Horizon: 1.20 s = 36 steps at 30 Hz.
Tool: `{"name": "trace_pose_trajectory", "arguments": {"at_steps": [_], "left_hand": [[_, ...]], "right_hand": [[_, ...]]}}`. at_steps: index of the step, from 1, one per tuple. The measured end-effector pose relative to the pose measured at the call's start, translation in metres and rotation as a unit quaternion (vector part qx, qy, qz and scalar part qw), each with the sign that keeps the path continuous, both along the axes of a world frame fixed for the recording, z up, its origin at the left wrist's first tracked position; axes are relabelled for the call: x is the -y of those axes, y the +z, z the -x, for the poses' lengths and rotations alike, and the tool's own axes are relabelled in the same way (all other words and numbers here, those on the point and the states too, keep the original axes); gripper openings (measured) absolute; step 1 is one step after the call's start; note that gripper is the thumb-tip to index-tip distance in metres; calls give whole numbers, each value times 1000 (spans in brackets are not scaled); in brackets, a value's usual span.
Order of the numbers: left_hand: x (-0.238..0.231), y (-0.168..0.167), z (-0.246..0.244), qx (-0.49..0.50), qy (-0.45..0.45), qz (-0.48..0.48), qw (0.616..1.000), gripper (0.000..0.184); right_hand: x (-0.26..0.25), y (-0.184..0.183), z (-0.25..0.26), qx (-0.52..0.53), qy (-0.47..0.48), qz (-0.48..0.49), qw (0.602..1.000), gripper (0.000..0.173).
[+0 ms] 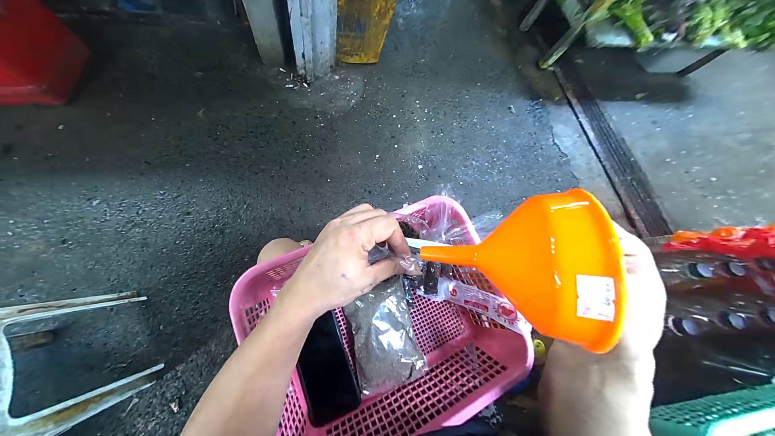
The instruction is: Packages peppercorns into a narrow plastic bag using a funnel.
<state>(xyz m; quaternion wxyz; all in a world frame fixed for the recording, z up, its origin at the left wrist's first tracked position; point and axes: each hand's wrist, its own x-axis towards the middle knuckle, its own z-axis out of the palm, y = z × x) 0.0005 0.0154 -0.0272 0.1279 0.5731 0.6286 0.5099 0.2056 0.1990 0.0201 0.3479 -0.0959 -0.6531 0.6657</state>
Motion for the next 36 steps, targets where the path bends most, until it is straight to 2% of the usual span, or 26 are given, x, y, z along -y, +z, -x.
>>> {"name": "trace_pose_trajectory", "arguments": {"at_steps": [10, 19, 26, 31, 36], "left_hand": [[0, 0, 2, 13, 11, 2, 1000, 17], [3, 2, 2, 8, 27, 6, 1000, 8], [3, 1, 1, 6, 26, 49, 998, 20], [3, -1, 3, -14, 22, 49, 998, 10], [3, -2, 3, -11, 17, 61, 998, 21]], "right_hand": [[-2, -6, 2, 26, -4, -18, 999, 17], [-2, -10, 1, 37, -4, -37, 999, 18], [-3, -20, 3, 37, -21, -62, 997, 18], [1, -26, 6, 40, -14, -60, 997, 18], [-4, -28, 6, 42, -34, -63, 997, 18]]}}
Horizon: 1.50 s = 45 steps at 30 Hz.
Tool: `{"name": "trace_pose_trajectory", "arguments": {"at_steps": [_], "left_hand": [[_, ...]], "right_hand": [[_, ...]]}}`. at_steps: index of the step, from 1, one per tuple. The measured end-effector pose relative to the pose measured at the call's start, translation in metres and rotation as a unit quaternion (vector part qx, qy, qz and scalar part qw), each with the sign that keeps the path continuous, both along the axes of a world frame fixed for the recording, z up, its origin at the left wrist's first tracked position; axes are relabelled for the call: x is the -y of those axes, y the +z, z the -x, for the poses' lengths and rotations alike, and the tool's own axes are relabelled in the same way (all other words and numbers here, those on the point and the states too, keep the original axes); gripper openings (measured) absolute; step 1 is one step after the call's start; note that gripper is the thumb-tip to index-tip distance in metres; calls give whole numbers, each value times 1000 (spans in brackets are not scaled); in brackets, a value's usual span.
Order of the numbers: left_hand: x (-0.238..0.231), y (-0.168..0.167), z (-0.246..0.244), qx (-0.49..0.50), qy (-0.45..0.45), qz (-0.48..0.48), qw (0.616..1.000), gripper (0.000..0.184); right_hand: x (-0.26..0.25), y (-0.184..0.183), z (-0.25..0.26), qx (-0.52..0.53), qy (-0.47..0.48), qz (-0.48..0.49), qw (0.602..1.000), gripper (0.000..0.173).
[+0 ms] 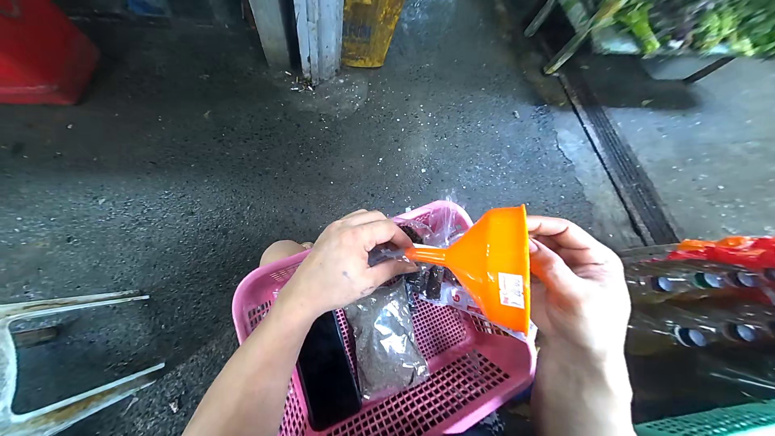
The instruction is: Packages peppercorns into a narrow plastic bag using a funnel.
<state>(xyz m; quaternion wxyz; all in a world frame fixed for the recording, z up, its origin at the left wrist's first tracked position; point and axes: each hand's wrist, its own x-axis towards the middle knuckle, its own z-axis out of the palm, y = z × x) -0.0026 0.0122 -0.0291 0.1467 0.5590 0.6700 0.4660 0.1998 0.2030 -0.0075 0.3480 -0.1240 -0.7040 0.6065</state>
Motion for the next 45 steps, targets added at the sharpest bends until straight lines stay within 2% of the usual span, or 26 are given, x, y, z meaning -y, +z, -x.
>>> {"name": "trace_pose_trajectory", "arguments": {"at_steps": [4, 13, 17, 21, 24, 26, 28, 31, 34, 35, 36, 39, 42, 45], "left_hand": [[0, 1, -2, 8, -11, -4, 1000, 29], [0, -1, -2, 5, -32, -22, 999, 23], [1, -3, -2, -5, -44, -23, 999, 23], [1, -1, -1, -3, -64, -26, 998, 25], [6, 7, 1, 104, -56, -82, 990, 20], [12, 5, 2, 255, -31, -146, 955, 7], [13, 1, 1, 346, 0, -210, 914, 17], [2, 1, -1, 401, -2, -269, 876, 15], [-4, 4, -4, 421, -14, -267, 867, 18], [-4, 5, -5, 422, -15, -270, 865, 18], [-3, 5, -4, 423, -14, -276, 863, 18], [1, 6, 0, 424, 2, -298, 855, 18], [6, 8, 8, 414, 40, -310, 855, 17], [10, 10, 12, 393, 60, -318, 861, 17]], "right_hand": [[-1, -1, -1, 3, -3, -2, 1000, 18], [9, -4, 5, 36, 31, -16, 999, 17], [17, -5, 6, 61, 10, -45, 997, 17], [11, -2, 4, 32, 57, 7, 998, 25], [4, 0, 2, -14, 99, 61, 993, 45], [2, -1, 3, -32, 97, 61, 993, 46], [8, -1, 5, -13, 105, 33, 994, 40], [36, -4, 17, 50, 144, -5, 988, 38], [67, -14, 39, 137, 153, -73, 976, 55], [73, -17, 45, 159, 151, -87, 972, 56], [77, -20, 49, 174, 156, -85, 969, 50], [81, -25, 46, 216, 220, -19, 951, 17], [83, -31, 33, 248, 266, 1, 932, 19], [80, -38, 25, 262, 252, -53, 930, 24]]}}
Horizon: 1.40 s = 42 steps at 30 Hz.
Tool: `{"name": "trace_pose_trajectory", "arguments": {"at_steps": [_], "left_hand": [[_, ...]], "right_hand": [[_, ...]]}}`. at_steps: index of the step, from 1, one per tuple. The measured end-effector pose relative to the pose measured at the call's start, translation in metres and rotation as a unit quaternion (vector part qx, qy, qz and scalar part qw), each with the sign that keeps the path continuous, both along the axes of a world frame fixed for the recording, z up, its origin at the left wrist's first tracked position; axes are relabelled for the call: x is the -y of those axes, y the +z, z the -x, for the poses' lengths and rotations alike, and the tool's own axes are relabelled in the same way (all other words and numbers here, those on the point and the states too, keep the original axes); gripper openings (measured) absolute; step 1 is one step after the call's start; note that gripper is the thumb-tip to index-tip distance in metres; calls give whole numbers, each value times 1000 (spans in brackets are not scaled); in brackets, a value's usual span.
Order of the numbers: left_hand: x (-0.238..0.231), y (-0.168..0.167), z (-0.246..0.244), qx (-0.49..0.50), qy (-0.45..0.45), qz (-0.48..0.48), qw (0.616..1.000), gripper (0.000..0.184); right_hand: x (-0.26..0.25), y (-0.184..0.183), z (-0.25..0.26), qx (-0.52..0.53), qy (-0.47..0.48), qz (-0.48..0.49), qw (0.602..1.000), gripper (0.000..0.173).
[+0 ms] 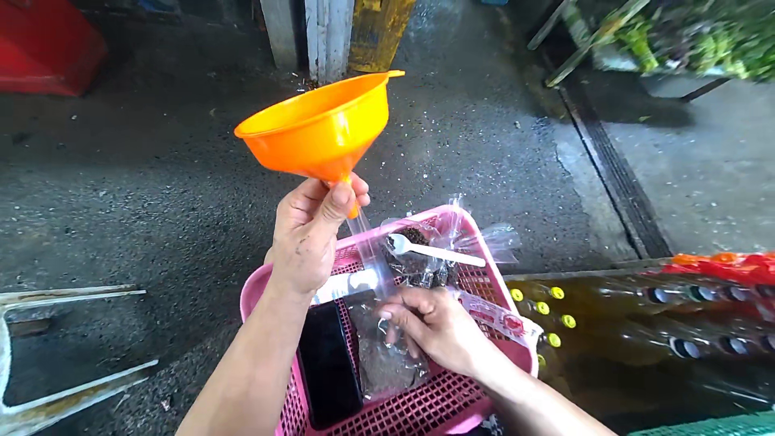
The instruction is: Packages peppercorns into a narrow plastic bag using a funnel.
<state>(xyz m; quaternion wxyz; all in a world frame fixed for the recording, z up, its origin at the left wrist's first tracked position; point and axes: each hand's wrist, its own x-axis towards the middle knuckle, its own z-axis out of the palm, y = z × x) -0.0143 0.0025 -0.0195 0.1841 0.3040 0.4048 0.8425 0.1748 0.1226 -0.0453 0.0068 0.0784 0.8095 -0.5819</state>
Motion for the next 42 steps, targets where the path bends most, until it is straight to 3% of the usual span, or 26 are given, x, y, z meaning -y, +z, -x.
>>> {"name": "trace_pose_trajectory", "arguments": {"at_steps": [5, 8, 13, 16, 18, 24, 28, 36, 42], "left_hand": [[-1, 2, 3, -16, 20, 0, 1000, 16], [4, 3, 9, -54, 60, 8, 997, 16], [6, -1, 8, -124, 59, 29, 990, 14], [3, -3, 3, -148, 71, 59, 985, 19], [2, -4, 0, -155, 80, 77, 982, 21], [5, -3, -4, -195, 100, 94, 971, 22], [5, -2, -2, -226, 101, 103, 963, 17], [6, -1, 1, -255, 100, 95, 957, 14], [6, -1, 0, -260, 104, 95, 955, 14]], "right_hand": [[-4, -16, -13, 8, 49, -156, 986, 33], [-13, -20, -29, 40, 62, -159, 985, 33], [-55, 1, -46, -30, -156, -88, 983, 23], [-71, 10, -42, -92, -208, -78, 971, 40], [-72, 9, -35, -134, -204, -77, 967, 46], [-53, 8, -6, -184, -194, -80, 960, 23], [-48, 9, 4, -199, -155, -187, 949, 30], [-64, 20, -8, -244, -207, -358, 877, 30], [-59, 10, -10, -242, -194, -373, 874, 30]]}}
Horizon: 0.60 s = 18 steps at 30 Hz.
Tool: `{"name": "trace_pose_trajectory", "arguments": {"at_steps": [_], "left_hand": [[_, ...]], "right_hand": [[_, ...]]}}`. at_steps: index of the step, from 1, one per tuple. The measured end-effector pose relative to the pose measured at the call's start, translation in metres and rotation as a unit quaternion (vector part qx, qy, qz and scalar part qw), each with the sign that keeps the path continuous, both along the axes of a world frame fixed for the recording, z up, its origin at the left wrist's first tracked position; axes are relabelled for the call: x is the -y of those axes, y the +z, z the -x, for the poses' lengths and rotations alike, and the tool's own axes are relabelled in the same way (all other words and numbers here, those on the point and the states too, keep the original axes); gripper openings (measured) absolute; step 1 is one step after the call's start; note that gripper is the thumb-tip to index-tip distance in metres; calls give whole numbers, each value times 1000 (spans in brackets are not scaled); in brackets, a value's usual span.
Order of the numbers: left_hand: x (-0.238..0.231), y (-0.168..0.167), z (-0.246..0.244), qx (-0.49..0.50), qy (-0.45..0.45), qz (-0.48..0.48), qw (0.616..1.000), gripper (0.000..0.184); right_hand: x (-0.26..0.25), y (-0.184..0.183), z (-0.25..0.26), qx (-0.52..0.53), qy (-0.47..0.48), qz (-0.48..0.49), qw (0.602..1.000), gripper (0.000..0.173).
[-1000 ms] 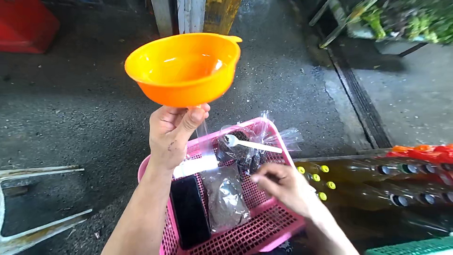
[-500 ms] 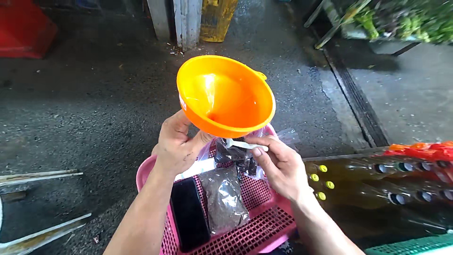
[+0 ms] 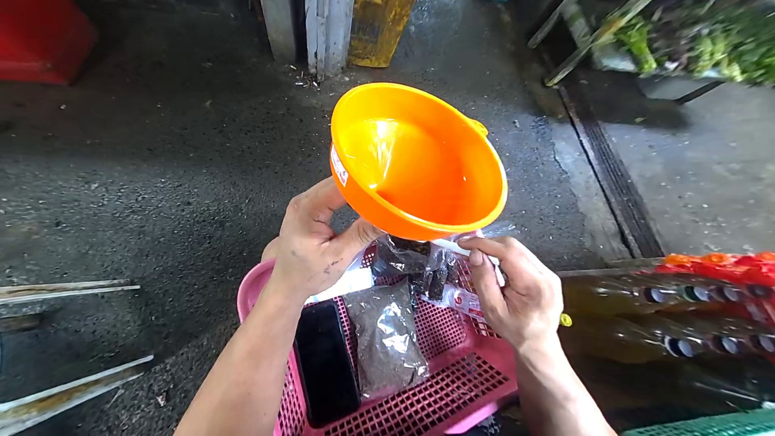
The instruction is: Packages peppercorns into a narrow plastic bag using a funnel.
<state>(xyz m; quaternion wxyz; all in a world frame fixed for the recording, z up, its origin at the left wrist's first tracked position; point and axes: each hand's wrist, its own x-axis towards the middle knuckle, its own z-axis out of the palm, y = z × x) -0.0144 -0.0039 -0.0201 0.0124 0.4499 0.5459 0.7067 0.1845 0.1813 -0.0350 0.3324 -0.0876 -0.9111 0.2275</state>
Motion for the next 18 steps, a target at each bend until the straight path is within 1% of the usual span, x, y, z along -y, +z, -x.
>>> {"name": "trace_pose_trajectory", "arguments": {"at_steps": [3, 6, 9, 14, 16, 18], "left_hand": [[-1, -1, 0, -1, -4, 2, 1000, 14], [-2, -1, 0, -1, -5, 6, 1000, 17], [-3, -1, -1, 1, -6, 11, 1000, 16], [-3, -2, -1, -19, -2, 12, 1000, 11], [-3, -2, -1, -17, -6, 11, 1000, 10], [-3, -2, -1, -17, -7, 12, 1000, 11]], "right_hand": [[1, -7, 0, 3, 11, 59, 998, 30], [1, -12, 1, 11, 18, 166, 986, 29], [0, -16, 4, 15, 14, 291, 957, 25], [-6, -24, 6, 5, 12, 440, 898, 27], [-8, -23, 6, 3, 4, 486, 874, 29], [-9, -23, 6, -2, 2, 509, 861, 30]]}}
